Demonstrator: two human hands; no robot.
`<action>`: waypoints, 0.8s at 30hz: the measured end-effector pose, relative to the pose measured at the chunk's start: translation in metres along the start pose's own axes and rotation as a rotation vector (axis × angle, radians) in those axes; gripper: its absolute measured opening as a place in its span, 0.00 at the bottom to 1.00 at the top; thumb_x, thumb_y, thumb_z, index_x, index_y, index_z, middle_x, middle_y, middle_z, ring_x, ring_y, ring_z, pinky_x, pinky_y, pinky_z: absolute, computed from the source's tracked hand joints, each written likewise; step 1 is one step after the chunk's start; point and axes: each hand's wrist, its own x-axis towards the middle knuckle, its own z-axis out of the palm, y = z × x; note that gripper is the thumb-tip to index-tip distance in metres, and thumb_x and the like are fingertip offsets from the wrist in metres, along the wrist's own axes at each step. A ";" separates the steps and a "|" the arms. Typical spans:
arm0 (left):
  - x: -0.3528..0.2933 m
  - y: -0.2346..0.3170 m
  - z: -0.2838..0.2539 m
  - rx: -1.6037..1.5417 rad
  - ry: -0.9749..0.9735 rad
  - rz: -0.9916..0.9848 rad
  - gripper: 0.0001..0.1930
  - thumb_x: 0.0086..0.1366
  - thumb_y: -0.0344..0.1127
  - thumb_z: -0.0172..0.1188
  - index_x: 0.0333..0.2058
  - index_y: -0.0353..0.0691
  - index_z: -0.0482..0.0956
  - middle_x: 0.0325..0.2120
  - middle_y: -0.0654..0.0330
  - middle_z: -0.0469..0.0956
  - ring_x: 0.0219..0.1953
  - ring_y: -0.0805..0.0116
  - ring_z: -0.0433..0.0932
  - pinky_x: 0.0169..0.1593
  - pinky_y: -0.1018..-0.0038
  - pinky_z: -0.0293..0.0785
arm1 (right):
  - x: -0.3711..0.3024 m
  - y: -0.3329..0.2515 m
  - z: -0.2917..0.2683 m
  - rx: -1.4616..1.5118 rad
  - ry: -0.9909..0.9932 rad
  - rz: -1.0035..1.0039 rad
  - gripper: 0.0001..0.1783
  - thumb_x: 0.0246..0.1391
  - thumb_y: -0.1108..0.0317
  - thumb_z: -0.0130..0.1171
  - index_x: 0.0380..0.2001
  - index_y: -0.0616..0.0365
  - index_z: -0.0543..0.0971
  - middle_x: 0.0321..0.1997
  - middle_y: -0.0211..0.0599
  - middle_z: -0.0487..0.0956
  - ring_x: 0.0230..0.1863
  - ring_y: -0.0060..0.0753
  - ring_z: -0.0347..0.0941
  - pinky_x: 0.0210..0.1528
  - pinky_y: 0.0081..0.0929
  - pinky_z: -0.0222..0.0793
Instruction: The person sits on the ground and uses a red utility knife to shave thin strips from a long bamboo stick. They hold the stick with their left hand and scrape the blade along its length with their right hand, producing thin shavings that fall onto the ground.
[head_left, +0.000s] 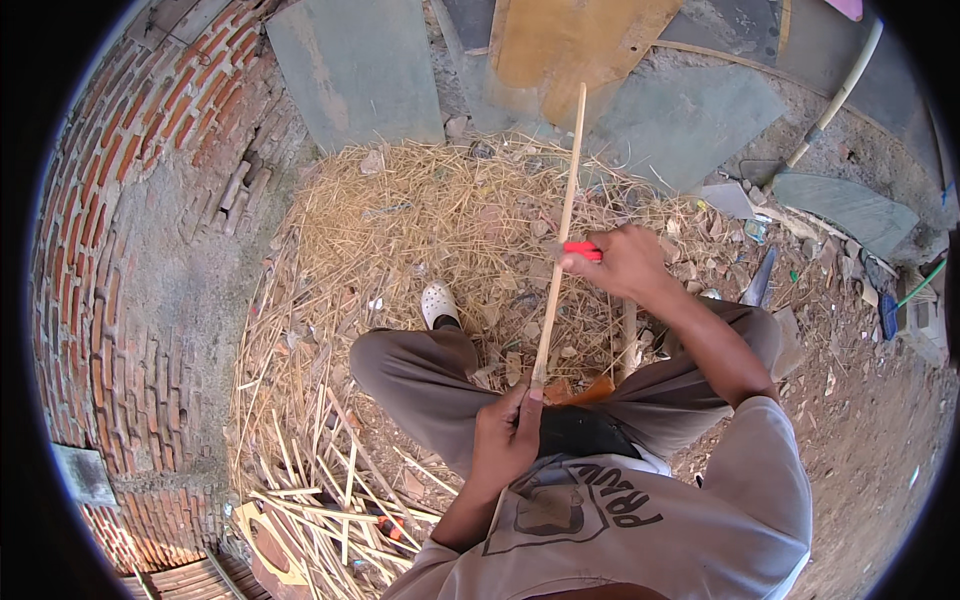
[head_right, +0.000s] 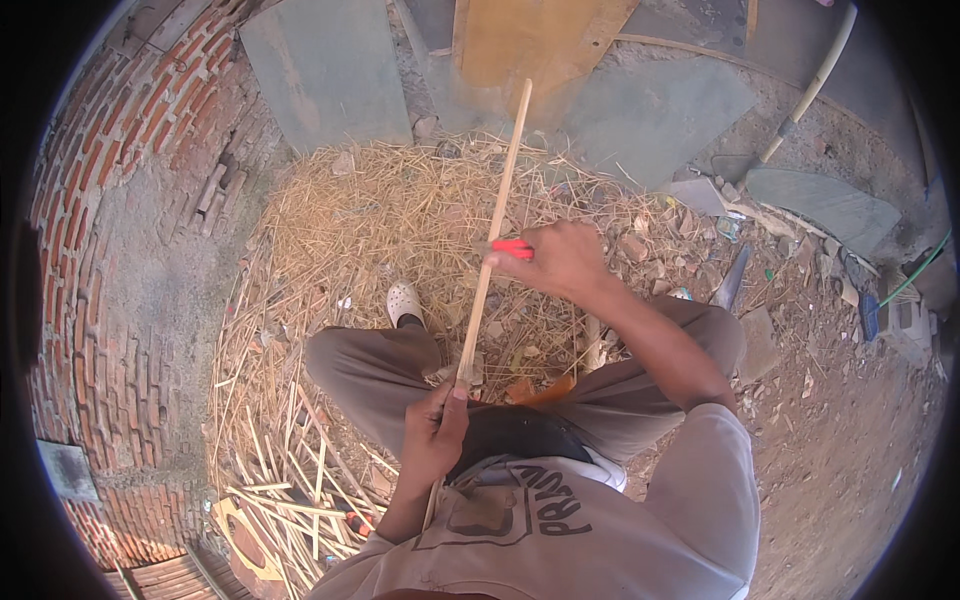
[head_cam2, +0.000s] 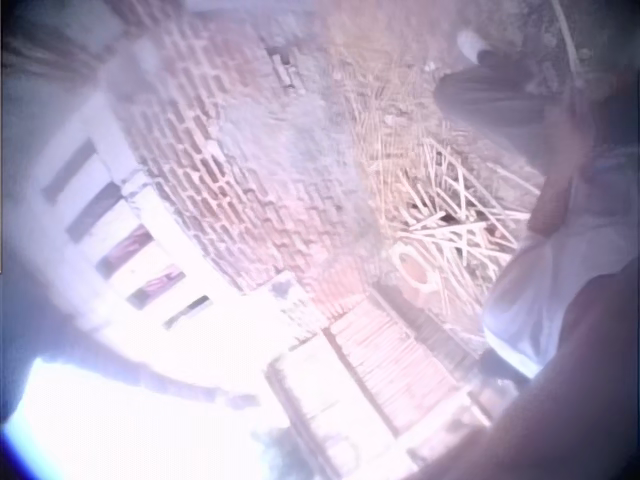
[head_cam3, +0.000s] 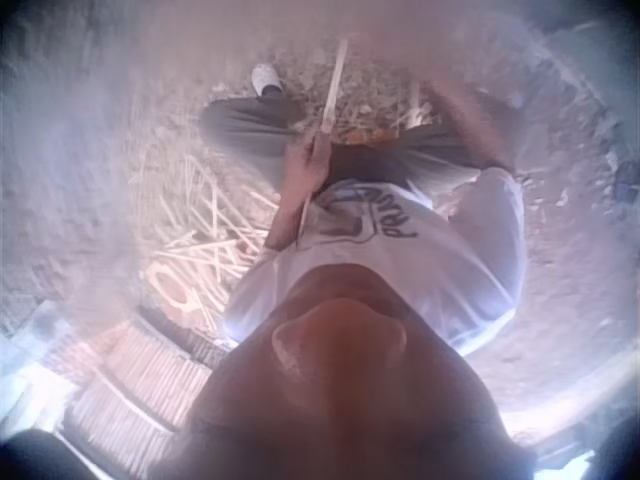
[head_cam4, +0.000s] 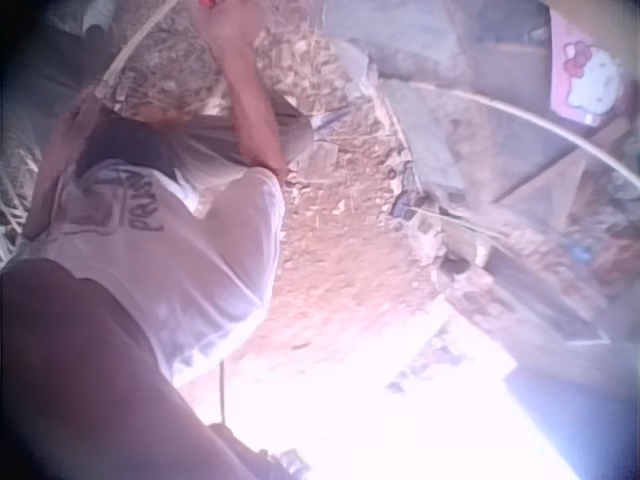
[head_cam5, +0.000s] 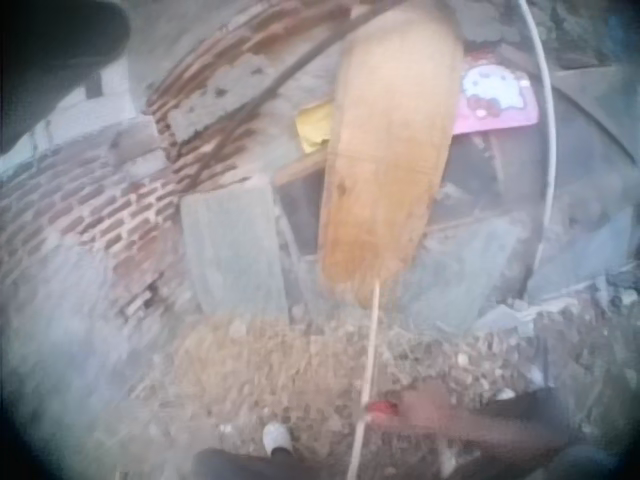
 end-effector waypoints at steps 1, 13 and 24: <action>0.008 -0.003 -0.005 -0.010 0.024 -0.012 0.15 0.71 0.33 0.50 0.51 0.33 0.75 0.15 0.62 0.60 0.21 0.81 0.58 0.24 0.78 0.60 | -0.015 -0.022 0.008 0.021 -0.048 -0.130 0.39 0.43 0.25 0.56 0.13 0.55 0.78 0.10 0.40 0.71 0.16 0.45 0.74 0.20 0.38 0.66; 0.010 0.013 -0.009 -0.066 0.010 0.035 0.10 0.72 0.33 0.47 0.40 0.33 0.75 0.17 0.71 0.60 0.21 0.84 0.56 0.22 0.80 0.54 | 0.003 -0.012 0.006 -0.001 0.105 -0.121 0.39 0.39 0.24 0.58 0.12 0.55 0.77 0.10 0.37 0.71 0.15 0.43 0.72 0.20 0.38 0.67; -0.003 0.007 -0.006 -0.050 -0.039 -0.029 0.10 0.72 0.34 0.48 0.39 0.33 0.75 0.15 0.70 0.59 0.20 0.84 0.56 0.22 0.79 0.54 | 0.006 0.009 0.008 -0.019 0.035 -0.022 0.41 0.46 0.23 0.49 0.16 0.56 0.81 0.10 0.42 0.72 0.17 0.48 0.75 0.22 0.41 0.69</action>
